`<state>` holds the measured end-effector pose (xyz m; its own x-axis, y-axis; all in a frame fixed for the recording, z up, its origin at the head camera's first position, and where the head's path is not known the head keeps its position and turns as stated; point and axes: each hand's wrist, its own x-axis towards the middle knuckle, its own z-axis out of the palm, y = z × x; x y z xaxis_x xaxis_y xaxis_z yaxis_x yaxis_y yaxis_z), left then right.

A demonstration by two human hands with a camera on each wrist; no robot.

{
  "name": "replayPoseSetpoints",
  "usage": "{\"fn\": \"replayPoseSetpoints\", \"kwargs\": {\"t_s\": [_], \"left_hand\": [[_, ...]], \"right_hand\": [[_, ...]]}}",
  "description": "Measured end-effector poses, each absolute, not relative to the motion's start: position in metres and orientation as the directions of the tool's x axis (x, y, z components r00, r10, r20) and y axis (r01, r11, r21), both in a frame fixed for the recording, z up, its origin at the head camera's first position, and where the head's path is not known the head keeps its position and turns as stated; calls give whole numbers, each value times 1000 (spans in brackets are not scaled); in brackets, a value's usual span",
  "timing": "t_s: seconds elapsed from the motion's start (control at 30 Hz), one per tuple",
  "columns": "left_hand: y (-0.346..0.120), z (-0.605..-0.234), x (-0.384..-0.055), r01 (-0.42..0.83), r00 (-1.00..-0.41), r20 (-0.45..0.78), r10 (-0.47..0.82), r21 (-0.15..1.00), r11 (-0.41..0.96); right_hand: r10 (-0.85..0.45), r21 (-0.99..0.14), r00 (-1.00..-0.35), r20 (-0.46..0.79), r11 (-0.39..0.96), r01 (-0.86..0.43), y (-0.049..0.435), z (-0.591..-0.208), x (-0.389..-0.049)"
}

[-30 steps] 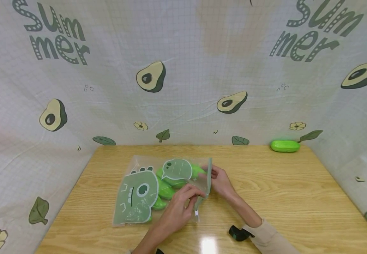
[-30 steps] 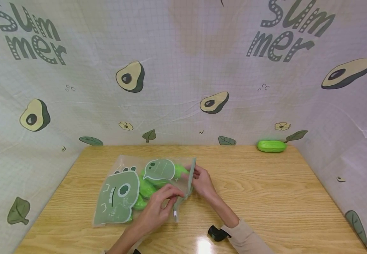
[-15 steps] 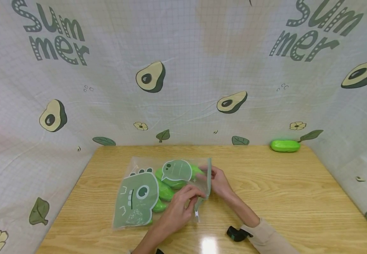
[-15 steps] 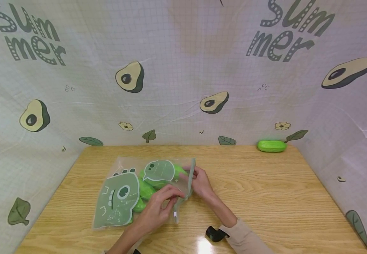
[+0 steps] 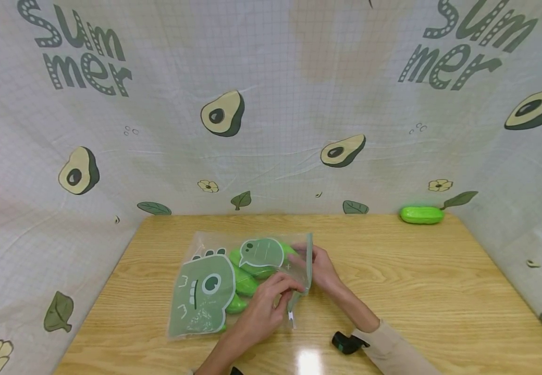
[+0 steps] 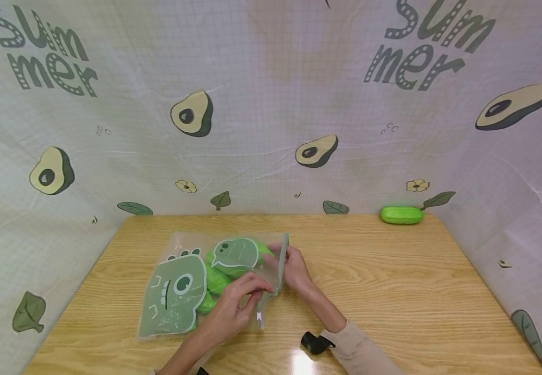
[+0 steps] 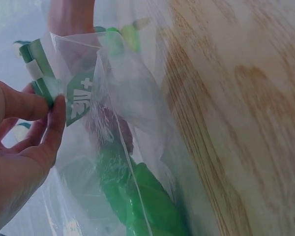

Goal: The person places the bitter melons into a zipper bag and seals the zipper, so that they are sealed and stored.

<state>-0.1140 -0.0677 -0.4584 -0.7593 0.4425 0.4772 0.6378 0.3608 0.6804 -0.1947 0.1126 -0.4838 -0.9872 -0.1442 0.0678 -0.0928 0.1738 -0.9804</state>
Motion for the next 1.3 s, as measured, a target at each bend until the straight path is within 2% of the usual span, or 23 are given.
{"fn": "replayPoseSetpoints", "kwargs": {"t_s": [1.0, 1.3], "left_hand": [[-70, -460, -117, 691, -714, 521, 468, 631, 352], [-71, -459, -118, 708, -696, 534, 481, 625, 330]], "right_hand": [[-129, -986, -990, 52, 150, -71, 95, -483, -197], [-95, -991, -992, 81, 96, -90, 100, -484, -199]]}}
